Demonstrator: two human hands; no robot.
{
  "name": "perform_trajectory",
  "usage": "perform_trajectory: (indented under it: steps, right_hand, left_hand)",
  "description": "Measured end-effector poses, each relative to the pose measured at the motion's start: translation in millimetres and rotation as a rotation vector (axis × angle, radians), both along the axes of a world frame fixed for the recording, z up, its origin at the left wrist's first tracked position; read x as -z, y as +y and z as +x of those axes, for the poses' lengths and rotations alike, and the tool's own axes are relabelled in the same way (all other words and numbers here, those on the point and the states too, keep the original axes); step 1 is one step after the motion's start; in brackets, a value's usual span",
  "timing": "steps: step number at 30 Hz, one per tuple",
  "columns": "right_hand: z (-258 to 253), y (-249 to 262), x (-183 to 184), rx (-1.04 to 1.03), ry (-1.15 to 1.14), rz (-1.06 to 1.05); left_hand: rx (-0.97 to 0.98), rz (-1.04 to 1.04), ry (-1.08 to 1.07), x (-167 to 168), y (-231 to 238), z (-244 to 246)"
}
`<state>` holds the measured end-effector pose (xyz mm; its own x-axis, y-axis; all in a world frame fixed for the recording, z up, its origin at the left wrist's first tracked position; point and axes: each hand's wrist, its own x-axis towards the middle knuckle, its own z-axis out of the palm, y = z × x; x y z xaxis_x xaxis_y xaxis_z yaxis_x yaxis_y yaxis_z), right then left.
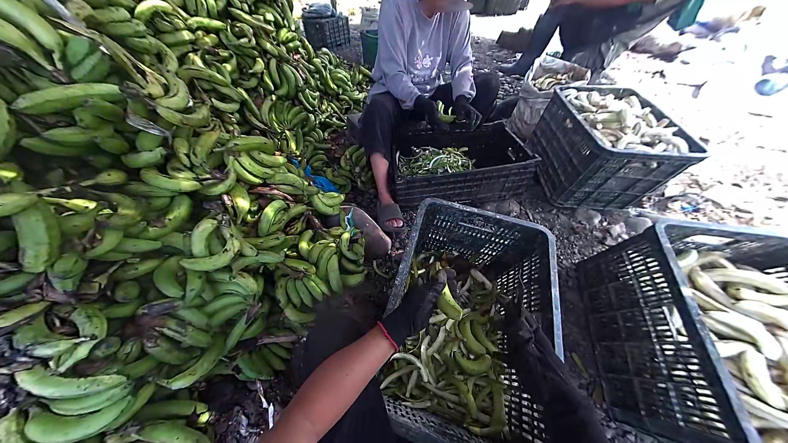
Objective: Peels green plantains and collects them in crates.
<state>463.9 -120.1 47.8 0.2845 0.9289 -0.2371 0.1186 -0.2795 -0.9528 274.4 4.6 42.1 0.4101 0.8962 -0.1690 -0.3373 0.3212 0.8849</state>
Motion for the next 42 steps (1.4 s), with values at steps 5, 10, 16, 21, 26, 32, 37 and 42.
perform_trajectory:
  steps: [5,10,16,21,26,32,37,42]
  right_hand:
    - [-4.0,8.1,0.3,-0.081,0.083,-0.043]
    - [-16.1,5.3,29.8,-0.104,-0.258,-0.006]
    - [-34.0,13.7,25.2,-0.238,-0.622,-0.108]
    - [-41.6,14.2,22.6,-0.175,-0.703,-0.067]
    - [-47.3,27.2,29.0,-0.056,-0.624,-0.219]
    - [-23.5,24.9,37.9,0.122,-0.512,-0.088]
    - [-25.7,19.0,24.5,0.082,-0.443,-0.062]
    - [-49.3,14.0,16.5,-0.149,-0.561,-0.169]
  left_hand:
    - [0.000,0.000,-0.026,2.3,6.7,-2.1]
    - [0.184,0.020,-0.065,12.8,-1.9,-3.1]
    - [0.137,0.073,0.100,24.8,-6.8,-15.7]
    - [0.079,-0.006,0.153,21.4,-3.3,-17.3]
    - [0.108,0.098,0.278,22.4,-13.2,-9.2]
    - [0.258,0.043,0.322,19.2,-36.1,13.8]
    - [0.167,0.113,0.144,13.1,-11.1,-1.1]
    - [-0.117,0.256,0.206,17.9,2.2,-7.2]
